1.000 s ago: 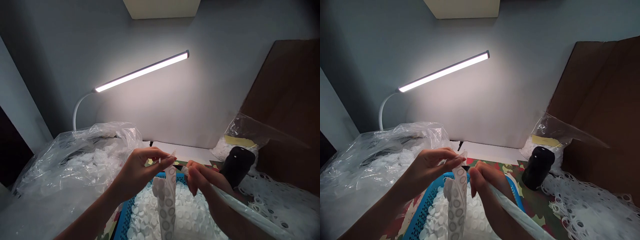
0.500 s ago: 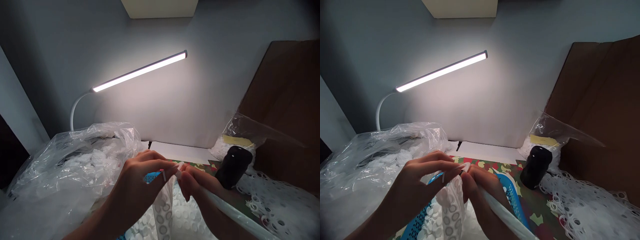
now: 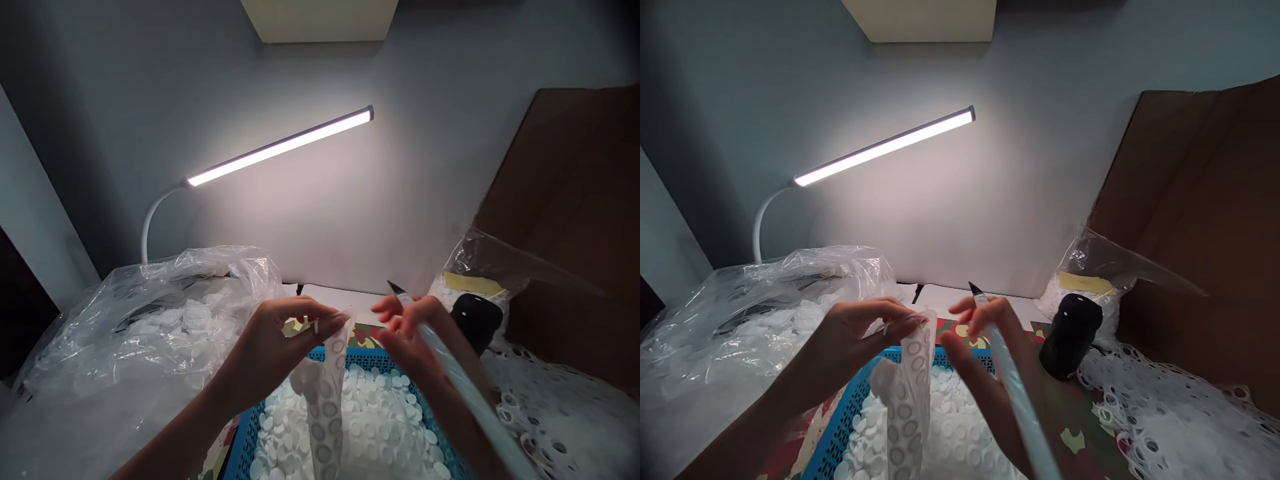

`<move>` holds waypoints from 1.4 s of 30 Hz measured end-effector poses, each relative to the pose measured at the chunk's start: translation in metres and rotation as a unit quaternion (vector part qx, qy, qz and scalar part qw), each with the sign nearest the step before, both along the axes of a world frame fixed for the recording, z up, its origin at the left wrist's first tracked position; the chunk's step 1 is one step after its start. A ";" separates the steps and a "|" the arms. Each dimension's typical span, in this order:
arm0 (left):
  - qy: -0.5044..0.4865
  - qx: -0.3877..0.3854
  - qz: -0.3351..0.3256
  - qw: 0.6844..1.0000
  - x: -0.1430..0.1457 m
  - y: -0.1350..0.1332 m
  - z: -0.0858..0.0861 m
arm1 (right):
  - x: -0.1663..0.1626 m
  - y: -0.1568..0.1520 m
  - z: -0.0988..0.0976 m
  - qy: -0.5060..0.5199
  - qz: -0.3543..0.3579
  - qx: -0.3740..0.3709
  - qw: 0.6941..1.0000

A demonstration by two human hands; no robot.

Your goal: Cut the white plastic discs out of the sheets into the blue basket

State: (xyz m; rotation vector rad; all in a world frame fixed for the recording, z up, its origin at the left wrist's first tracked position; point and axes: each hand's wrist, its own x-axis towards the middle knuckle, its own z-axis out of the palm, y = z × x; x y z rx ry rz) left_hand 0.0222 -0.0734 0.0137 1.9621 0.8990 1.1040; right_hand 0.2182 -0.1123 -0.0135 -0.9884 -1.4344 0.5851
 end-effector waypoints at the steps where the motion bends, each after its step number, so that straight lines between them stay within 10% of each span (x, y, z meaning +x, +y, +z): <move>1: -0.004 -0.010 -0.014 1.000 0.001 0.002 -0.002 | -0.005 0.003 -0.001 -0.001 0.023 -0.012 1.000; 14: -0.099 -0.201 -0.173 0.959 0.006 0.023 -0.015 | -0.017 0.012 -0.006 0.182 0.210 -0.150 0.949; 20: -0.005 0.066 0.031 0.997 0.010 0.019 -0.022 | -0.018 0.021 -0.014 0.255 0.188 -0.157 0.935; 26: 0.084 0.361 0.076 0.926 0.011 0.013 -0.024 | -0.014 0.024 -0.015 0.251 0.160 -0.152 0.942; 42: 0.117 0.255 0.108 0.954 -0.005 0.020 -0.007 | 0.002 0.019 -0.006 0.092 0.140 -0.142 0.976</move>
